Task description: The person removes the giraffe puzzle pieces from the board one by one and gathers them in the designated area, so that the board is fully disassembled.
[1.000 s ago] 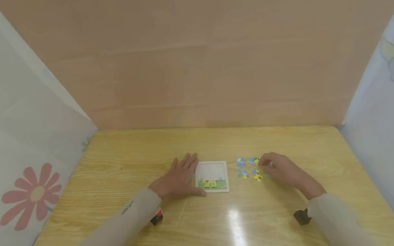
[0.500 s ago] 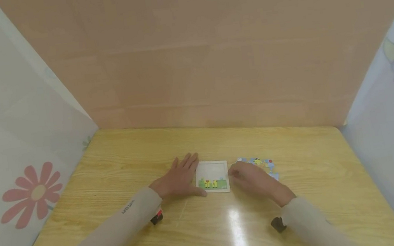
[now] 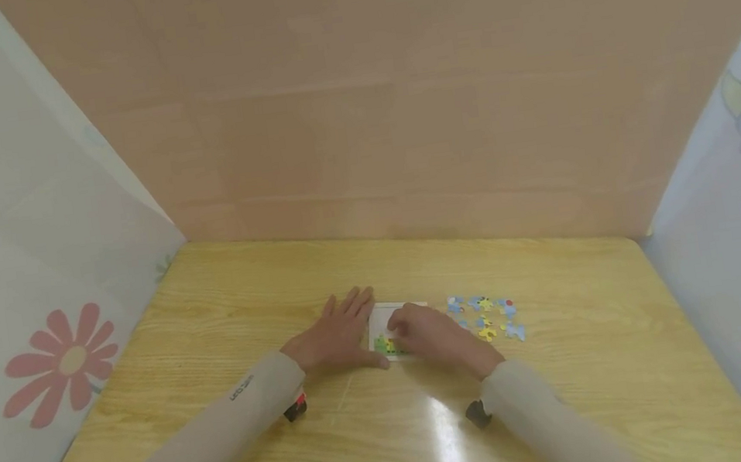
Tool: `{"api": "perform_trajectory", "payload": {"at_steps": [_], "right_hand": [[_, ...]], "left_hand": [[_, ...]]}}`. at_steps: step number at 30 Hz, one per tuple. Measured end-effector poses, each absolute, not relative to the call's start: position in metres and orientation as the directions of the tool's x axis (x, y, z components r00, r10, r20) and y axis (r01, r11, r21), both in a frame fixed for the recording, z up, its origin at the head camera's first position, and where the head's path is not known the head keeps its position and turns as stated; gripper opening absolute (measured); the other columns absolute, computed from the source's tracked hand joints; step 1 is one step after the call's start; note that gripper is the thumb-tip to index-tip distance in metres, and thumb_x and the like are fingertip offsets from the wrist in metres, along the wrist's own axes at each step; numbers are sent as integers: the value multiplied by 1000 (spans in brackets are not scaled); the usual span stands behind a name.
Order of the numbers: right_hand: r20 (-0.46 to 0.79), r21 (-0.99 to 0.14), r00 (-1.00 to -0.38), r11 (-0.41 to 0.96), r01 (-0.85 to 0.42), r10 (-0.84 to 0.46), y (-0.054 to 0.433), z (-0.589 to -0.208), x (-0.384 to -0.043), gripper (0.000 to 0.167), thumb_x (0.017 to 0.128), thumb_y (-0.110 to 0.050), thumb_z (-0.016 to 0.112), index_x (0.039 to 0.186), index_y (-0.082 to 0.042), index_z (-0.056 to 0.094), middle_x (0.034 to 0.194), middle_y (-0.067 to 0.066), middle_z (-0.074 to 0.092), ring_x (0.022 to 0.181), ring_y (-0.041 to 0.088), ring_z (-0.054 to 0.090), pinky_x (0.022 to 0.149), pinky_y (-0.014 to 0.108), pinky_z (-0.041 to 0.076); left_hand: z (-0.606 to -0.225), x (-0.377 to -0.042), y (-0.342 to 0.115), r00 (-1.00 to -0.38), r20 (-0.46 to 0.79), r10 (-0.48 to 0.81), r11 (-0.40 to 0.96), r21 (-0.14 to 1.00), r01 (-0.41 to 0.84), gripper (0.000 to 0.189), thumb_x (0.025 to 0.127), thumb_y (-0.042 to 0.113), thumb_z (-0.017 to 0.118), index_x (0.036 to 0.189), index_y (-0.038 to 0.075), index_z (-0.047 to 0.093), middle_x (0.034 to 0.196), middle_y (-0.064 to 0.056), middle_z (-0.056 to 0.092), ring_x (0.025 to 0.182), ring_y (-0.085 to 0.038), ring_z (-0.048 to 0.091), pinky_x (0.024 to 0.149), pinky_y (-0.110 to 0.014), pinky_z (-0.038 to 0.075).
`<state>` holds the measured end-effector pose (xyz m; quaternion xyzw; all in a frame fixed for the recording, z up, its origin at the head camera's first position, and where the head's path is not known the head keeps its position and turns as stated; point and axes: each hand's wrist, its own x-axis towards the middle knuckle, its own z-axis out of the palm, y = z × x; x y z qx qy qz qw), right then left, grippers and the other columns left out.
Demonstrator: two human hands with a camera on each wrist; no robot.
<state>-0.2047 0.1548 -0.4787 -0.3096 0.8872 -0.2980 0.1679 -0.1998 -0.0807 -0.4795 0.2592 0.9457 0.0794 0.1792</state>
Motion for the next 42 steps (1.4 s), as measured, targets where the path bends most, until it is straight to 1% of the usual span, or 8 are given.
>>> {"api": "perform_trajectory", "payload": {"at_steps": [3,7,10,13,18,25,30,42], "right_hand": [[-128,-596,-745,651,-469,-654,143,-483,-204,23,103,-17,71,124,-7,71,108,1,70,89,8,65,78,29,57],[-163,-565,-754,687,-457,-636,132,-482,-201,26,100,-16,74,124,-8,71,107,-1,69,88,10,65,77,32,58],[-190,-559,-769,711,-427,-611,127,-478,-200,26,99,-15,74,124,-7,70,108,1,70,89,12,67,78,34,59],[-210,-557,-775,725,-406,-596,124,-474,-200,25,99,-13,74,123,-6,68,110,3,71,96,16,70,83,38,61],[-231,-568,-770,725,-390,-595,121,-469,-200,24,99,-11,73,122,-4,67,110,6,73,100,20,71,88,43,62],[-240,-622,-747,689,-373,-621,123,-467,-202,25,99,-10,73,121,-2,64,107,7,72,95,17,69,86,41,60],[-216,-640,-739,664,-387,-639,125,-469,-203,24,99,-10,74,120,-1,63,107,9,71,94,16,67,83,38,59],[-173,-648,-754,649,-397,-634,127,-474,-201,24,99,-10,75,118,-4,62,106,6,68,89,12,62,79,29,54]], "left_hand": [[-480,-200,-81,-798,-294,526,848,248,468,123,90,83,61,173,8,10,183,-9,1,170,-33,0,134,-66,9],[-481,-200,-80,-799,-288,528,847,250,470,124,89,83,62,172,7,11,183,-10,1,170,-33,0,134,-66,10],[-481,-200,-80,-800,-290,525,848,256,464,124,89,82,63,172,7,10,183,-9,1,170,-33,0,134,-66,10],[-480,-200,-80,-801,-290,524,848,268,458,125,89,81,64,172,7,9,183,-9,0,170,-33,-1,134,-67,8],[-479,-200,-81,-803,-288,521,850,262,458,125,89,82,63,172,6,9,183,-9,1,170,-33,0,134,-67,8],[-478,-199,-81,-804,-291,518,852,262,454,125,89,82,63,172,6,9,183,-9,0,170,-33,-1,134,-67,8],[-477,-198,-81,-804,-297,516,854,258,452,125,89,82,63,172,6,9,183,-9,0,170,-33,-1,134,-66,8],[-476,-197,-81,-804,-298,515,854,262,450,124,89,82,63,172,7,11,183,-9,0,170,-32,0,135,-66,8]]}}
